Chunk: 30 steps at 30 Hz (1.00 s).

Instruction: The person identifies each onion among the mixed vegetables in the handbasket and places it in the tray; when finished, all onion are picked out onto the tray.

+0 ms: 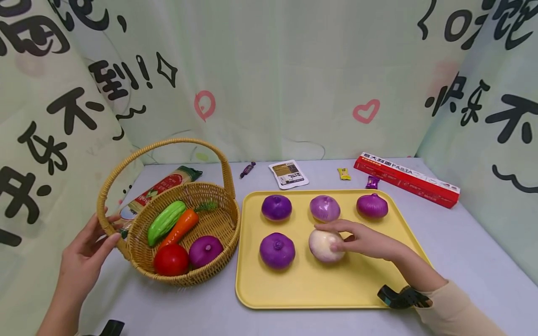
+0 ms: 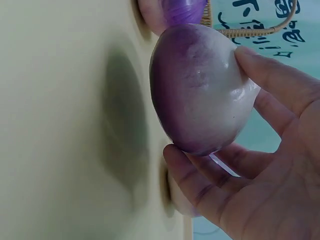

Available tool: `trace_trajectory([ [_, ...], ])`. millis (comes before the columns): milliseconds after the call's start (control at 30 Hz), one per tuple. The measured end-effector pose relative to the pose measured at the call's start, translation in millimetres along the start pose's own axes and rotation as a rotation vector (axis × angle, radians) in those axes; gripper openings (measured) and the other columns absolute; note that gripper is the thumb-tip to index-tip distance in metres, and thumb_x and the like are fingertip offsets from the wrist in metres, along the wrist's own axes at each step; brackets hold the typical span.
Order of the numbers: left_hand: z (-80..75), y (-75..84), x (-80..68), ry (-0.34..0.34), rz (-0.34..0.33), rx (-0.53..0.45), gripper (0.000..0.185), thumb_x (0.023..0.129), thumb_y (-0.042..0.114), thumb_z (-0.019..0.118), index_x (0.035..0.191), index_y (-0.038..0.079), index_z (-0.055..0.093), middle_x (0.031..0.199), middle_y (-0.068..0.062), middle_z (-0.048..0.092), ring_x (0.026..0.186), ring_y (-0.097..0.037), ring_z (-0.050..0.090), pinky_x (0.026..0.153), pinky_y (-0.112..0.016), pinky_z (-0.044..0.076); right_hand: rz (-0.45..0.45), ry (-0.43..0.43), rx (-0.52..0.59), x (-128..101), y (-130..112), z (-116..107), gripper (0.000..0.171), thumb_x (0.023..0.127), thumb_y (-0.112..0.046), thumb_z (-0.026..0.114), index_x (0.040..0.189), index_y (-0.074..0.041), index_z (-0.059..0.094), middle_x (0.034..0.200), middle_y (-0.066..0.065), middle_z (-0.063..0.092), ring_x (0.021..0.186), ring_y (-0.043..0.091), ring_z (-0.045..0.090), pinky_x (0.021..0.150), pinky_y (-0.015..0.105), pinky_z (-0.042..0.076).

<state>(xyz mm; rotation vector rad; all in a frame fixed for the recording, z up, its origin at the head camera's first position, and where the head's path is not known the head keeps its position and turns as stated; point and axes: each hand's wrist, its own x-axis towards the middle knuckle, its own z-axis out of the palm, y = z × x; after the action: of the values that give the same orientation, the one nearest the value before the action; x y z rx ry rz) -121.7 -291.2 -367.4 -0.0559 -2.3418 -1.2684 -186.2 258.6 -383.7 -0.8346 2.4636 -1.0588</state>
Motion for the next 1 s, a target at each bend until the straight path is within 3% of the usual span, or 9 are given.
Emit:
trace_trajectory([
  [333, 0.3, -0.3, -1.0, -0.002, -0.017, 0.009, 0.062, 0.090, 0.003, 0.058, 0.145, 0.022, 0.037, 0.116, 0.032, 0.055, 0.103, 0.013, 0.054, 0.078, 0.001, 0.043, 0.062, -0.041, 0.082, -3.5, 0.1, 6.9, 0.055, 0.092, -0.030, 0.060, 0.143, -0.023, 0.041, 0.145, 0.012, 0.043, 0.118, 0.001, 0.047, 0.092, 0.019, 0.048],
  [467, 0.6, 0.0, -0.8, 0.010, -0.004, 0.010, 0.062, 0.090, 0.001, 0.059, 0.145, 0.021, 0.038, 0.116, 0.032, 0.056, 0.103, 0.012, 0.054, 0.078, 0.001, 0.044, 0.075, -0.026, 0.053, -6.1, 2.2, 3.0, 0.057, 0.090, -0.031, 0.062, 0.142, -0.018, 0.042, 0.143, 0.014, 0.045, 0.121, 0.015, 0.049, 0.093, 0.024, 0.050],
  [567, 0.2, 0.1, -0.4, 0.012, 0.012, 0.009, 0.062, 0.089, 0.001, 0.059, 0.145, 0.021, 0.038, 0.116, 0.030, 0.056, 0.103, 0.013, 0.055, 0.078, 0.001, 0.044, 0.078, -0.010, 0.027, -7.3, 2.5, -2.7, 0.059, 0.089, -0.031, 0.063, 0.142, -0.012, 0.042, 0.142, 0.017, 0.045, 0.126, 0.031, 0.047, 0.097, 0.035, 0.050],
  [667, -0.2, 0.2, -0.1, 0.011, 0.017, 0.008, 0.063, 0.089, 0.001, 0.059, 0.145, 0.020, 0.038, 0.116, 0.029, 0.057, 0.103, 0.012, 0.054, 0.078, 0.001, 0.044, 0.079, 0.024, 0.011, -7.1, -0.3, -11.6, 0.060, 0.088, -0.030, 0.065, 0.141, -0.010, 0.043, 0.142, 0.017, 0.045, 0.128, 0.039, 0.044, 0.098, 0.044, 0.048],
  [833, 0.3, 0.5, -0.6, 0.010, 0.007, 0.021, 0.063, 0.090, 0.002, 0.059, 0.145, 0.022, 0.037, 0.117, 0.029, 0.057, 0.103, 0.012, 0.054, 0.078, 0.001, 0.044, 0.050, 0.094, -0.046, -3.6, -9.1, -28.6, 0.059, 0.087, -0.027, 0.066, 0.139, -0.009, 0.044, 0.141, 0.016, 0.046, 0.126, 0.041, 0.046, 0.094, 0.047, 0.050],
  [1000, 0.2, 1.1, -0.2, 0.009, 0.003, 0.022, 0.063, 0.090, 0.002, 0.059, 0.145, 0.022, 0.037, 0.118, 0.028, 0.057, 0.103, 0.013, 0.054, 0.078, 0.001, 0.044, 0.040, 0.084, -0.073, 1.9, -15.6, -35.6, 0.060, 0.087, -0.029, 0.066, 0.139, -0.008, 0.044, 0.142, 0.017, 0.046, 0.125, 0.039, 0.048, 0.094, 0.046, 0.051],
])
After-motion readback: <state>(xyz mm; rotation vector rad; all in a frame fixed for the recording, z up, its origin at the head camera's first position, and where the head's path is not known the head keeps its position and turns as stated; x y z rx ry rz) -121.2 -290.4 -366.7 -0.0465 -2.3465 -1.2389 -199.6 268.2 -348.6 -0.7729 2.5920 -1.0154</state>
